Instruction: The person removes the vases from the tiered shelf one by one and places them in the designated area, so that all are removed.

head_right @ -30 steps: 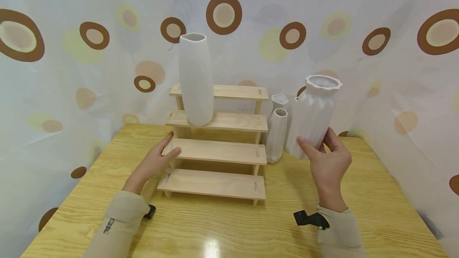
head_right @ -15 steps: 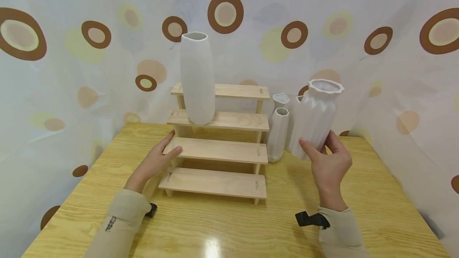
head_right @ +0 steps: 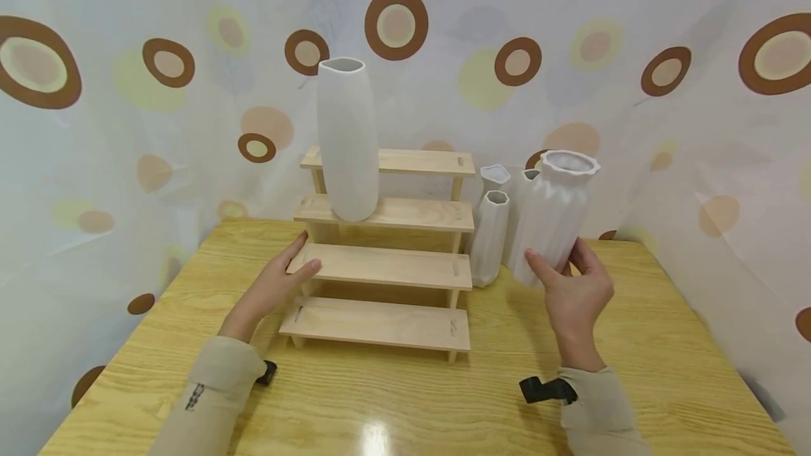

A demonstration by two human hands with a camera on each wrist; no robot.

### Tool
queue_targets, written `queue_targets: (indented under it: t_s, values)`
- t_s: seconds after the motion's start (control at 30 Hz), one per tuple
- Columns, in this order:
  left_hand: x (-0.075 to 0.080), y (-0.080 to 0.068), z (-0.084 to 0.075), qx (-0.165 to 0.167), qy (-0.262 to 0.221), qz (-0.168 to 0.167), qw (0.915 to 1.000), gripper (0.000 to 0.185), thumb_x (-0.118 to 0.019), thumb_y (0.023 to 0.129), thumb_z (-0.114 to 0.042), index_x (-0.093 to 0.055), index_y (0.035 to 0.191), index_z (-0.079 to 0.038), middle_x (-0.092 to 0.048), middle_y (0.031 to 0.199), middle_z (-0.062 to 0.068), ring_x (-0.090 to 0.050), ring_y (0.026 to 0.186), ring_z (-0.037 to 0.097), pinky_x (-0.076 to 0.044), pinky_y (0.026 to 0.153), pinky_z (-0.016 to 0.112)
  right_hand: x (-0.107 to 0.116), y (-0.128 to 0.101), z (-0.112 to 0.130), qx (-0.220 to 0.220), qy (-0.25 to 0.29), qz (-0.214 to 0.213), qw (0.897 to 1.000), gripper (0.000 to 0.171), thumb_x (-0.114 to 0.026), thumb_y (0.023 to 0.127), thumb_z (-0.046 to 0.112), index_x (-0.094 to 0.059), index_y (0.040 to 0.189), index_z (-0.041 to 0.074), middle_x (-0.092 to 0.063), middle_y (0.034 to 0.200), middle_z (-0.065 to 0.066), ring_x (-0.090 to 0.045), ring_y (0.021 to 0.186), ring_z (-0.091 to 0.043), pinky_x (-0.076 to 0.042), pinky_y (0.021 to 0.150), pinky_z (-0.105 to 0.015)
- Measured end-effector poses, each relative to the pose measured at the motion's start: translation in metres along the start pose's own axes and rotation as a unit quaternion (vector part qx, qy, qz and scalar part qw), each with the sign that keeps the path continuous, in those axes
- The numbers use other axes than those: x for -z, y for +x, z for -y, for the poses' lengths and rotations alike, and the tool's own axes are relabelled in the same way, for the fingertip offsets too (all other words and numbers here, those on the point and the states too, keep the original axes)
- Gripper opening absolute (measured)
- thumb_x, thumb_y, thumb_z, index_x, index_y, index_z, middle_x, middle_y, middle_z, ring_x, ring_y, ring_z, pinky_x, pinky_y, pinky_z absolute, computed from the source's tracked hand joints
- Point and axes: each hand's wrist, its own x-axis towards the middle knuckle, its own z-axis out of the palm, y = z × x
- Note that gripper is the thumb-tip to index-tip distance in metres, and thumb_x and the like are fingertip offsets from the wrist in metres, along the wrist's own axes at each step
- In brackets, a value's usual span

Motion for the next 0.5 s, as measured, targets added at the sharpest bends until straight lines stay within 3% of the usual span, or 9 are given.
queue_targets:
  t_s: [0.23, 0.5]
  values:
    - [0.000, 0.000, -0.001, -0.002, 0.000, -0.002, 1.0000, 0.088, -0.052, 0.092, -0.066, -0.010, 0.160, -0.028, -0.008, 0.163, -0.010, -0.008, 0.149, 0.020, -0.015, 0.117, 0.052, -0.002, 0.001, -0.010, -0.013, -0.038, -0.006, 0.999, 0.066, -0.093, 0.066, 0.007, -0.068, 0.127, 0.009, -0.067, 0.115, -0.007, -0.060, 0.104, -0.018, -0.049, 0.077, -0.013]
    - [-0.001, 0.000, 0.000, -0.009, 0.004, -0.005, 0.9999, 0.090, -0.053, 0.093, -0.066, -0.011, 0.161, -0.023, -0.009, 0.163, -0.009, -0.010, 0.149, 0.021, -0.016, 0.117, 0.052, -0.003, 0.001, -0.017, -0.012, -0.033, -0.016, 0.999, 0.067, -0.092, 0.067, 0.008, -0.067, 0.129, 0.009, -0.065, 0.121, -0.011, -0.060, 0.108, -0.019, -0.049, 0.082, -0.015]
